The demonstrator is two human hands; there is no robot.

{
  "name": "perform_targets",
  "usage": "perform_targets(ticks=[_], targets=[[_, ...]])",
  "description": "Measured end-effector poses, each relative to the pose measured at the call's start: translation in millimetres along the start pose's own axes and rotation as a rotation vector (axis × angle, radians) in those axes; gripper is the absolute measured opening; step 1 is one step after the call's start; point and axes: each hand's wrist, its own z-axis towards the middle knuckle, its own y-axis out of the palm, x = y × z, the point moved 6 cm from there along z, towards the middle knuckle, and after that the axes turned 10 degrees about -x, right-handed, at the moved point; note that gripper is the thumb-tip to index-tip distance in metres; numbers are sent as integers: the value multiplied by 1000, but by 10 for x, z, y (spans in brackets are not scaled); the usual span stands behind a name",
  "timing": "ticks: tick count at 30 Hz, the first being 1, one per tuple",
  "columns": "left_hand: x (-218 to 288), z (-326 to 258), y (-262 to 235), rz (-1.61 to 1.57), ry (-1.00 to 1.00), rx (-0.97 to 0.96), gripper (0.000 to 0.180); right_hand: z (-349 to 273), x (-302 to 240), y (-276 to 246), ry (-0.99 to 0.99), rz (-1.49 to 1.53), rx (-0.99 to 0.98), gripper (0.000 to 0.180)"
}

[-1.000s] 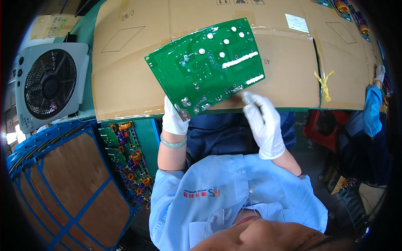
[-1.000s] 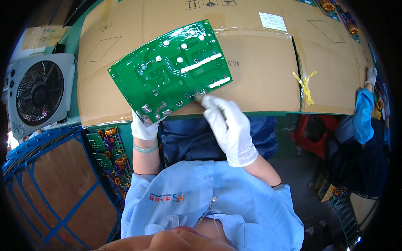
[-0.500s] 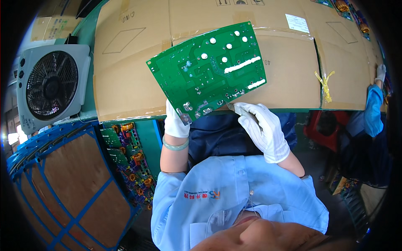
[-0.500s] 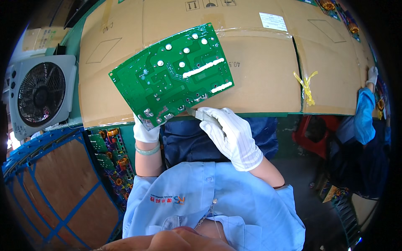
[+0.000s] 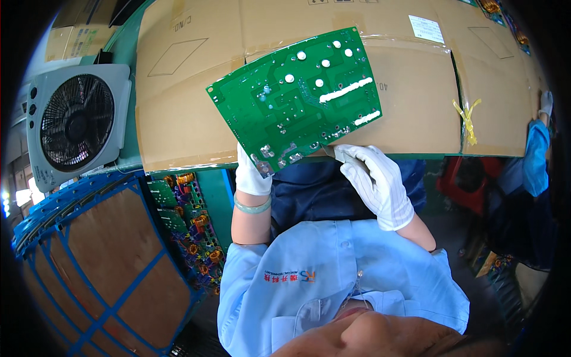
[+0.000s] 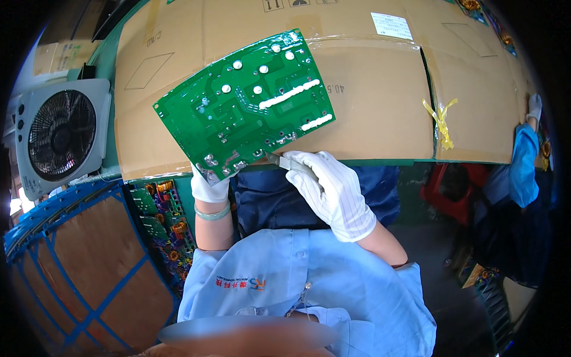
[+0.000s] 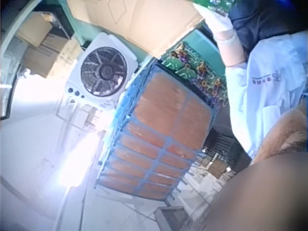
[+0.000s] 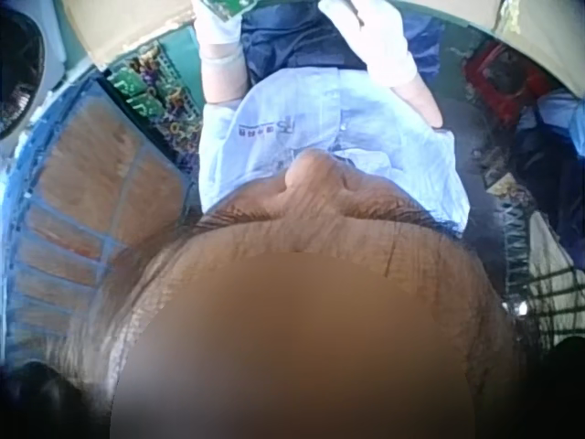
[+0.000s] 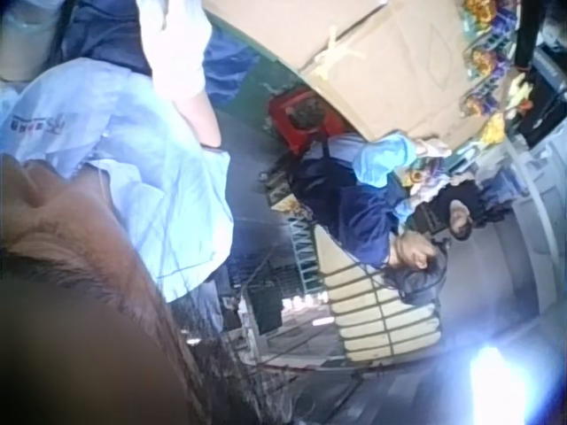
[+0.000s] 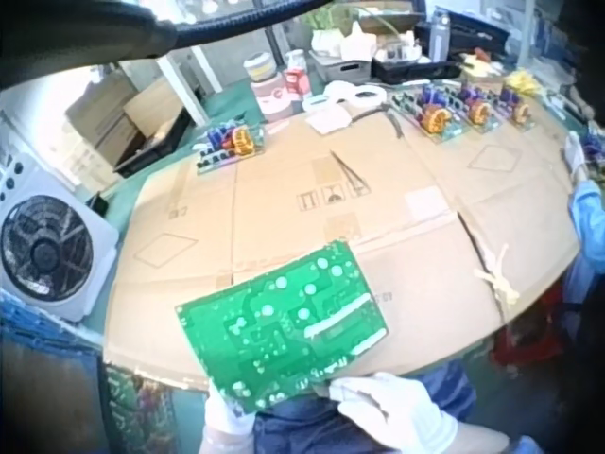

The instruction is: The person puts on white gloves and picks up a green circuit board from a tray. They use a small metal scraper to clean the back surface of the board, removing white residue. The person then places the board back into the tray and repeats the process with another board.

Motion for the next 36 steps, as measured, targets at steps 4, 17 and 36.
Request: perform_targets(ticks=[4, 17, 36], targets=[[-11, -88, -72, 134, -30, 37, 44, 10, 8, -29, 43, 49, 43, 32], [-114, -110, -261, -281, -18, 45, 44, 32, -59, 9, 6, 23, -3, 31], [-246, -402, -442, 120, -76, 294, 51, 89, -87, 33, 43, 62, 51, 25]])
